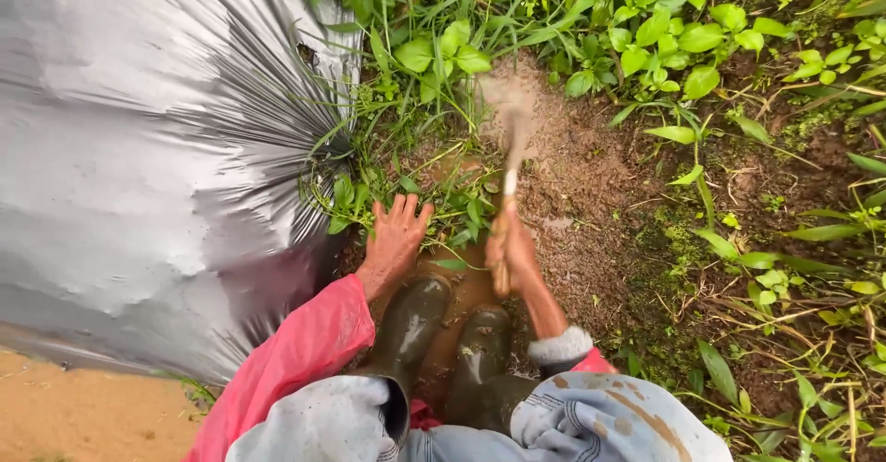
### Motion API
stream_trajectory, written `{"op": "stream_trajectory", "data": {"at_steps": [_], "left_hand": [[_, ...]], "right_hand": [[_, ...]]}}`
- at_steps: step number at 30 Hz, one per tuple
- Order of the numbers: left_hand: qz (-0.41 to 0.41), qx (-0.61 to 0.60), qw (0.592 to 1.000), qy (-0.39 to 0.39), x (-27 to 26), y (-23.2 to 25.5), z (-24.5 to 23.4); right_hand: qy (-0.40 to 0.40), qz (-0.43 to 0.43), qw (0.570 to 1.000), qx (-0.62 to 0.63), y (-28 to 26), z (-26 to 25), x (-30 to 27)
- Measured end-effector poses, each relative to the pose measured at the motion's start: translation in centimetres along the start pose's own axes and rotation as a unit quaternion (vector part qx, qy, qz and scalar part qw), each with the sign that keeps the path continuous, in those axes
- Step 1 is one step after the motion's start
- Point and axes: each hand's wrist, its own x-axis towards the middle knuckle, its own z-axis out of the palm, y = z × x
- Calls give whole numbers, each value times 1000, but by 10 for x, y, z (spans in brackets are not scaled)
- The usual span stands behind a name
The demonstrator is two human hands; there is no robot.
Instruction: Using a sickle to cut and clear weeds from a garden bed covered in plastic mulch.
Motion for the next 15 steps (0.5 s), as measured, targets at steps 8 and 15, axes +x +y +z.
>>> {"op": "stream_trajectory", "data": {"at_steps": [8,15], "left_hand": [[-5,-28,997,-70,-6,-4,19],[-1,0,999,-50,1,3,-7]], "right_hand": [[-73,37,996,-17,8,-4,-45],[-6,-20,999,28,-14,-4,1]]}}
